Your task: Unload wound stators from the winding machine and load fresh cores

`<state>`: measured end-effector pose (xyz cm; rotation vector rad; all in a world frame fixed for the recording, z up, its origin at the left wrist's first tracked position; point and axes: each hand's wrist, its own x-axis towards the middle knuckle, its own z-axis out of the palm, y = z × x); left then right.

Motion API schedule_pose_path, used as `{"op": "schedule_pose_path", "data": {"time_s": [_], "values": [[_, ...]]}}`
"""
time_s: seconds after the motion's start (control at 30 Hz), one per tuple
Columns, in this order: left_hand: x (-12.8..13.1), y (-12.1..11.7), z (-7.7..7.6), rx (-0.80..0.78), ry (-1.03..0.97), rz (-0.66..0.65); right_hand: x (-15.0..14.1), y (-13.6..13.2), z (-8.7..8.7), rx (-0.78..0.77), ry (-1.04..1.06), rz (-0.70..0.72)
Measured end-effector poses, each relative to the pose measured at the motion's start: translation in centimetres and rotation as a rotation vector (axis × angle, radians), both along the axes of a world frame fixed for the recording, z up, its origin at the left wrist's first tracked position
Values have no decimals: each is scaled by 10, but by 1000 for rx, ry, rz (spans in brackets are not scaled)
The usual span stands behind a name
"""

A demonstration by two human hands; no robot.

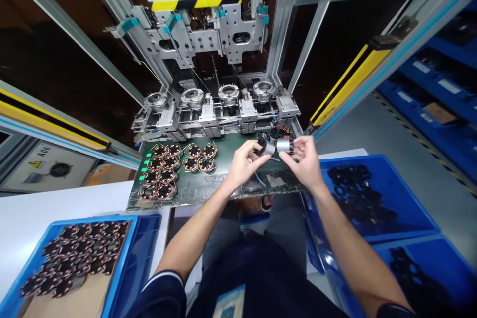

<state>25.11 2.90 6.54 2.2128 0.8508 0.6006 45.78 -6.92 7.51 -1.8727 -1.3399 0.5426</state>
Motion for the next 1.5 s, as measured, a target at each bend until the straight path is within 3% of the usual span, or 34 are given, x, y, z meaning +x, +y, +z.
{"op": "schedule_pose_path", "data": {"time_s": [0.1,0.2,0.3,0.4,0.53,0.67,0.8,0.97,1.17,1.27,1.4,1.5], "values": [[-12,-16,32,-212,-262,-5,-20,-10,45,157,243,94],[-24,-24,65,-213,-443,-12,-38,-9,82,245,308,192],[-42,-14,92,-130,-534,-33,-41,4,107,300,279,256],[-55,26,115,62,-411,0,-25,39,134,334,136,337],[-44,125,140,352,43,101,20,128,162,282,-283,310],[-9,224,138,456,313,129,63,222,150,135,-609,278],[7,275,114,413,419,220,80,274,117,6,-704,260],[1,297,96,369,465,212,93,300,99,-19,-742,346],[14,325,109,367,579,42,108,335,111,-72,-667,520],[21,336,116,334,628,-4,111,348,122,-163,-777,537],[22,337,122,315,649,-76,111,356,131,-214,-871,614],[19,323,116,349,658,-50,99,340,119,-238,-915,523]]}}
